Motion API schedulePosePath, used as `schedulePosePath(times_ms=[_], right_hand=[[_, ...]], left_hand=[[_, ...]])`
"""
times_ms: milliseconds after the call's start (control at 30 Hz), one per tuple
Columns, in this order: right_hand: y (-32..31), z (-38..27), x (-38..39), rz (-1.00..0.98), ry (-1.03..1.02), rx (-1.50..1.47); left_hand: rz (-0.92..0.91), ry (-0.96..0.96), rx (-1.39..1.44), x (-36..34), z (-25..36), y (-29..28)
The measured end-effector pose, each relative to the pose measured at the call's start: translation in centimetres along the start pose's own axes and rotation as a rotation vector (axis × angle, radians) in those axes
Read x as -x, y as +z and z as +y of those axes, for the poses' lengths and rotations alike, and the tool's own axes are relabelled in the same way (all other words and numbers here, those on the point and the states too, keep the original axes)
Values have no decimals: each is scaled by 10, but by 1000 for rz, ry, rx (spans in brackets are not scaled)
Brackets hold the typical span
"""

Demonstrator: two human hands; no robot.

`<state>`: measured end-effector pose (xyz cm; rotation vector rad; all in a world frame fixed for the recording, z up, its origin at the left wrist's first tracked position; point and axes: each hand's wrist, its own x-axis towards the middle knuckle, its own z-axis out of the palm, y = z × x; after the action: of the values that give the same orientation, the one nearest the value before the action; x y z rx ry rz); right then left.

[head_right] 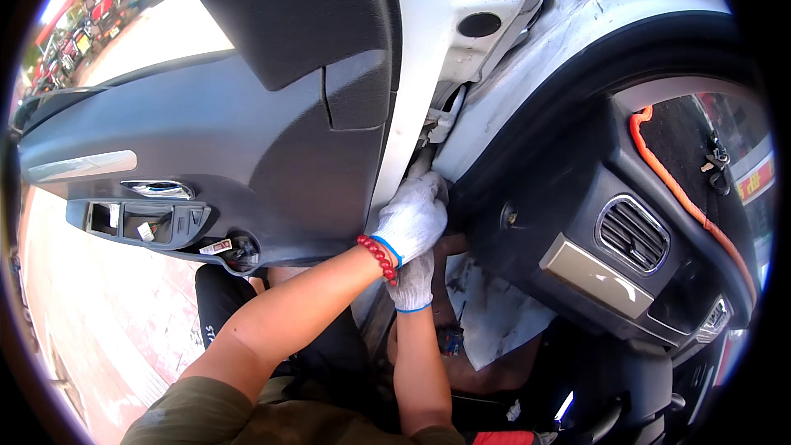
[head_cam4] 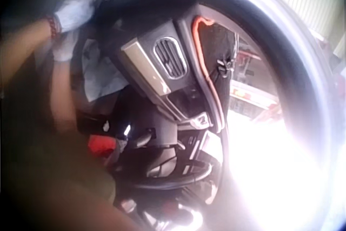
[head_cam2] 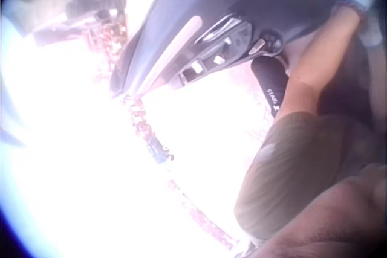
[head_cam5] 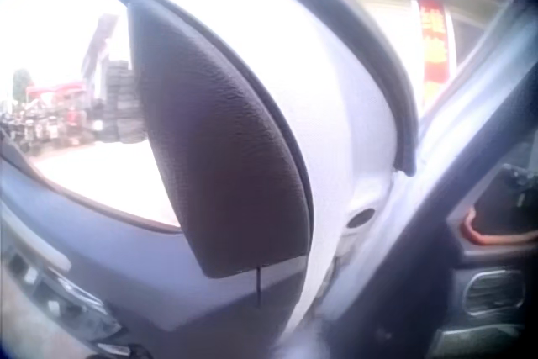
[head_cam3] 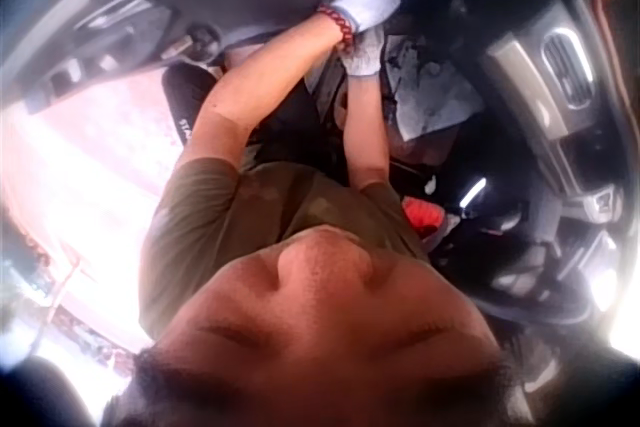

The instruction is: The person removes the interior door panel of a car. They use a screwdriver to pry off trim pieces and unscrew fasteners, then detach the electrical connector for the window controls before pulling the panel away from the door frame.

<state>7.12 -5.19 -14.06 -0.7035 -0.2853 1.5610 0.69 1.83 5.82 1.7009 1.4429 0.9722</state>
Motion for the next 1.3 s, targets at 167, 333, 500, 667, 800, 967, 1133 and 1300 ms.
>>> schedulePosePath(times_ms=[167, 333, 500, 667, 800, 967, 1133, 1300], right_hand=[[-51, 19, -21, -9, -144, 154], [-34, 1, -12, 76, 56, 493], [-56, 13, -24, -54, -13, -51], [-37, 14, -19, -48, -20, -228], [31, -20, 17, 62, -6, 311], [10, -24, 7, 16, 1, 357], [-8, -19, -3, 24, 28, 374], [-25, -2, -9, 106, 78, 200]], left_hand=[[44, -67, 46, 2, 6, 8], [36, -104, -155, -4, -14, 17], [105, -36, -107, 29, 8, 7], [71, -1, -112, 3, 15, 7], [56, 41, 80, -7, -6, 0], [249, 2, 21, -18, -11, 27], [201, 111, -53, -15, -20, 25], [300, 211, -160, -21, -41, 47]])
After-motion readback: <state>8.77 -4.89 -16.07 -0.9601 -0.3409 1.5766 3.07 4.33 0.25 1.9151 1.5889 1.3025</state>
